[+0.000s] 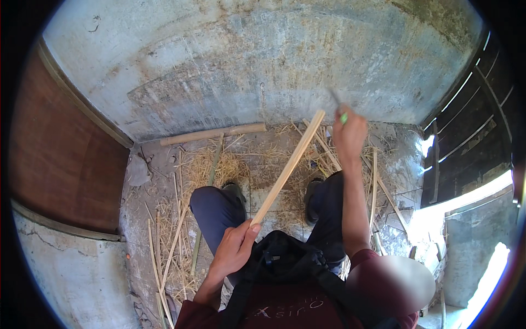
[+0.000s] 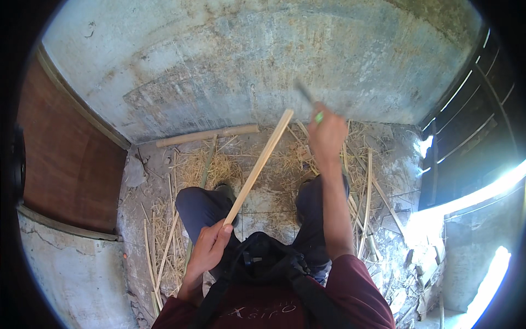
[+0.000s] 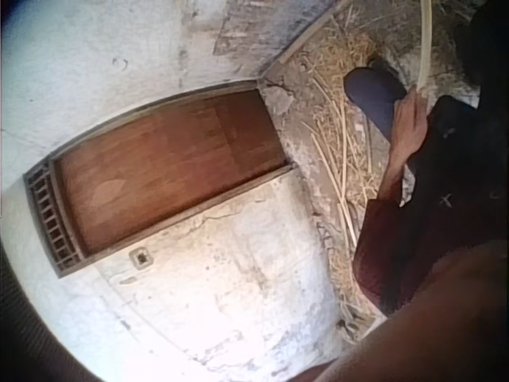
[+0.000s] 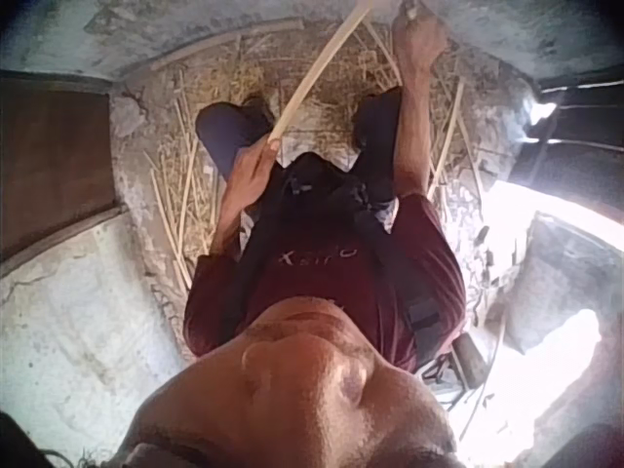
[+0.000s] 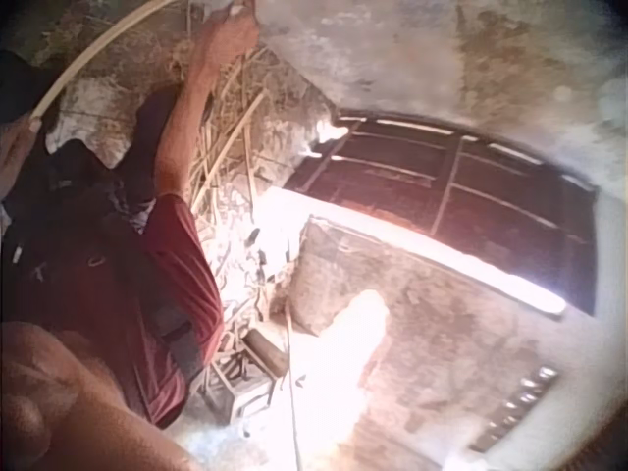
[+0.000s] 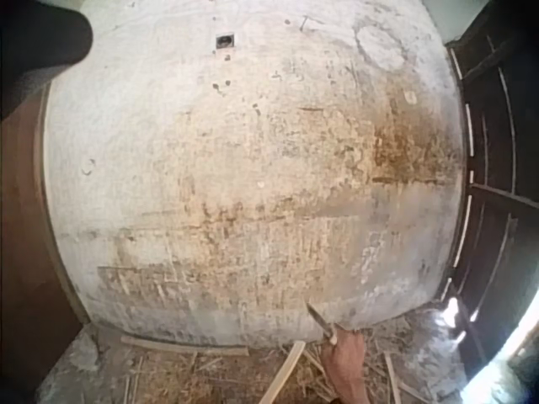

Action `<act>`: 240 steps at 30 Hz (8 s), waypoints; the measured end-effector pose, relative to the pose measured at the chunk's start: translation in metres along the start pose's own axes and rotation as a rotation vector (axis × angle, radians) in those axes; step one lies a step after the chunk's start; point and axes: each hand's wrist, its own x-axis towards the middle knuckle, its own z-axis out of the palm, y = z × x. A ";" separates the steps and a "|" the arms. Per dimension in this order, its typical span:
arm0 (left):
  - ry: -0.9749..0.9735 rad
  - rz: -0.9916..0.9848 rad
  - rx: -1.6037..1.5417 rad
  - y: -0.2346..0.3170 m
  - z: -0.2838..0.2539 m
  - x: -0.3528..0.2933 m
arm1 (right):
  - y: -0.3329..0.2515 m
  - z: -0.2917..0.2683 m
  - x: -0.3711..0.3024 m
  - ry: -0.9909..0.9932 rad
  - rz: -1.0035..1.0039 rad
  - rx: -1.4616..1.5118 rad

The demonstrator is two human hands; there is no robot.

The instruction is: The person uses a knife to shave layers off a wooden stick, repeatedly pulling the blade along the surface to smooth or thin it while holding the stick in their other hand.

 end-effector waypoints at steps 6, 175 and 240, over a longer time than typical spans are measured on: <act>0.083 -0.065 -0.003 -0.021 -0.017 -0.006 | 0.059 -0.007 0.028 -0.149 0.131 -0.179; -0.094 0.083 -0.242 -0.006 0.001 0.000 | -0.061 -0.083 -0.070 -0.230 -0.537 0.756; 0.149 0.157 -0.140 0.011 0.006 0.000 | -0.059 -0.090 -0.065 -0.020 -0.613 0.550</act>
